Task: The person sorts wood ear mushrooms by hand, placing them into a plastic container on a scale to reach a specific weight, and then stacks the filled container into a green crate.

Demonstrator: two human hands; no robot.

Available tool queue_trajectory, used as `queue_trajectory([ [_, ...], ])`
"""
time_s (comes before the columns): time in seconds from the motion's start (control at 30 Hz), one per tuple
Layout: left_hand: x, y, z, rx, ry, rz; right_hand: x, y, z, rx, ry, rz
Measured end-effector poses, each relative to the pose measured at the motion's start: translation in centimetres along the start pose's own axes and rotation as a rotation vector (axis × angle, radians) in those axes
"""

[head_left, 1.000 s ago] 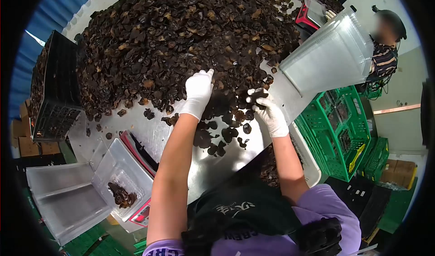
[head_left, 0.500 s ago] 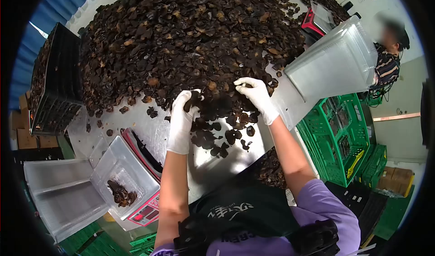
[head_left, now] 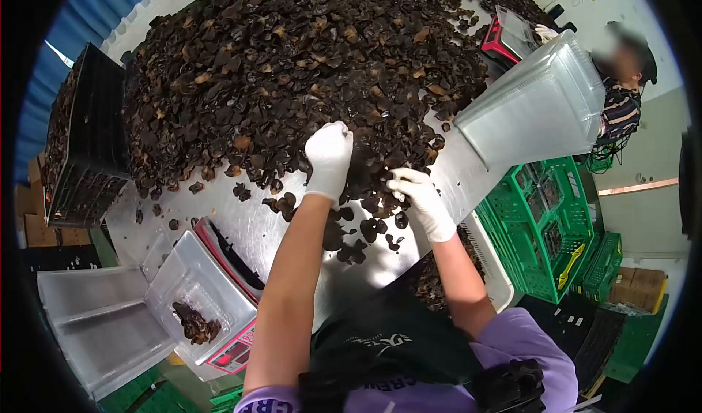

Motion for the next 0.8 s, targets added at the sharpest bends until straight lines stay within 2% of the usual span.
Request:
queue_trajectory([
  [0.03, -0.4, 0.8, -0.3, -0.005, -0.005, 0.003, 1.2, -0.4, -1.4, 0.06, 0.265, 0.001],
  [0.07, -1.2, 1.6, -0.6, -0.024, 0.13, 0.073, 2.6, -0.8, -2.9, 0.198, 0.334, -0.041],
  [0.1, -2.2, 2.1, -0.9, -0.047, 0.265, 0.143, 3.3, -1.1, -3.1, 0.156, 0.523, 0.02],
  [0.13, -2.9, 2.6, -0.9, -0.057, 0.258, 0.147, 3.9, -1.4, -3.2, 0.115, 0.712, 0.082],
  [0.2, -3.5, 3.3, -0.2, 0.004, 0.263, 0.164, 5.9, -1.1, -4.3, 0.208, 0.791, 0.102],
  [0.23, -3.2, 3.2, -0.3, -0.035, 0.262, 0.089, 6.7, -0.8, -4.2, 0.247, 0.817, 0.073],
  [0.27, -3.1, 3.1, -0.1, -0.027, 0.268, 0.107, 7.3, -0.4, -4.0, 0.285, 0.844, 0.045],
  [0.33, -2.7, 3.0, 0.3, -0.012, 0.29, 0.135, 7.3, -0.1, -0.9, 0.196, 0.711, 0.073],
  [0.37, -1.8, 2.4, 0.1, -0.106, 0.23, 0.039, 8.0, 0.8, -0.6, 0.22, 0.582, 0.033],
  [0.4, -1.1, 1.8, 0.0, -0.113, 0.236, 0.041, 8.7, 1.8, -0.1, 0.241, 0.451, -0.006],
  [0.47, 1.4, 0.6, -0.9, -0.219, 0.077, -0.129, 9.1, 3.3, 2.0, 0.139, 0.103, -0.204],
  [0.57, 2.5, -1.1, -0.6, -0.156, 0.096, -0.153, 9.4, 6.0, 3.6, 0.297, -0.36, -0.341],
  [0.6, 2.9, -1.6, -0.5, -0.143, 0.08, -0.159, 8.8, 6.6, 3.9, 0.303, -0.36, -0.336],
  [0.67, 3.3, -1.9, -0.5, -0.131, 0.056, -0.127, 7.5, 7.6, 4.5, 0.34, -0.669, -0.472],
  [0.73, 3.4, -1.5, -1.3, -0.334, -0.062, -0.245, 6.1, 7.3, 5.3, 0.029, -0.969, -0.374],
  [0.8, 1.9, 0.4, -1.5, -0.263, -0.1, -0.103, 6.8, 7.7, 2.8, 0.196, -0.771, -0.438],
])
Point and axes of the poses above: each hand's wrist, its own y-axis towards the middle knuckle, its own x-axis out of the back of the hand, z = x × y, the point moved 5 cm from there along y, towards the middle knuckle, and after that the axes turned 13 degrees about -y, right-handed, at the moved point
